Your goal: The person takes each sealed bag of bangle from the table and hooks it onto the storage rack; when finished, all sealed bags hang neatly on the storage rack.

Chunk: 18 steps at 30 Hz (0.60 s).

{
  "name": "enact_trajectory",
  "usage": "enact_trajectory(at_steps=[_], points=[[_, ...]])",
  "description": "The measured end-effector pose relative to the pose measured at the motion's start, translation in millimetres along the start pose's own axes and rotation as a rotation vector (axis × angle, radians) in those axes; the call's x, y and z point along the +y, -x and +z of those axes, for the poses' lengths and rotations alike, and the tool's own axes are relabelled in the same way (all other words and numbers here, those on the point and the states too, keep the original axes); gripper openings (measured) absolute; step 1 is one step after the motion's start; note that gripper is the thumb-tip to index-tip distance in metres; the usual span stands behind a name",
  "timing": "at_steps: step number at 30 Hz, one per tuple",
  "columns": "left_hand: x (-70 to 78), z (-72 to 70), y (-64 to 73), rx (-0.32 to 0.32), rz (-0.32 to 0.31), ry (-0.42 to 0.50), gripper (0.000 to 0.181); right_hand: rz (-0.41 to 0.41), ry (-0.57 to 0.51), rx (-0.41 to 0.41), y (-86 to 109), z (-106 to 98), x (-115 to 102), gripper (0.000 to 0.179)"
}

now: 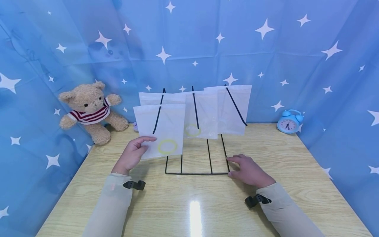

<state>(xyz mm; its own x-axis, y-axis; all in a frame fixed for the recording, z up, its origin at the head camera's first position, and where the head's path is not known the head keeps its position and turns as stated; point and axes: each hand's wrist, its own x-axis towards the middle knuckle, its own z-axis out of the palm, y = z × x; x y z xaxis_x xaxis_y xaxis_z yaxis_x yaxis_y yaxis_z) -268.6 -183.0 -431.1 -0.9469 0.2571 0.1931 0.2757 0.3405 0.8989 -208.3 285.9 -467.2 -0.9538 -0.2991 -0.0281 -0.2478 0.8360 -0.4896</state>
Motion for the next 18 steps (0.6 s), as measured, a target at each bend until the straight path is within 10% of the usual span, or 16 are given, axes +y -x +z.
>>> enact_trajectory(at_steps=[18], points=[[-21.1,3.9,-4.1,-0.041,-0.033,0.036,0.036,0.012,-0.009,-0.015,-1.0,0.1,1.1,0.064]])
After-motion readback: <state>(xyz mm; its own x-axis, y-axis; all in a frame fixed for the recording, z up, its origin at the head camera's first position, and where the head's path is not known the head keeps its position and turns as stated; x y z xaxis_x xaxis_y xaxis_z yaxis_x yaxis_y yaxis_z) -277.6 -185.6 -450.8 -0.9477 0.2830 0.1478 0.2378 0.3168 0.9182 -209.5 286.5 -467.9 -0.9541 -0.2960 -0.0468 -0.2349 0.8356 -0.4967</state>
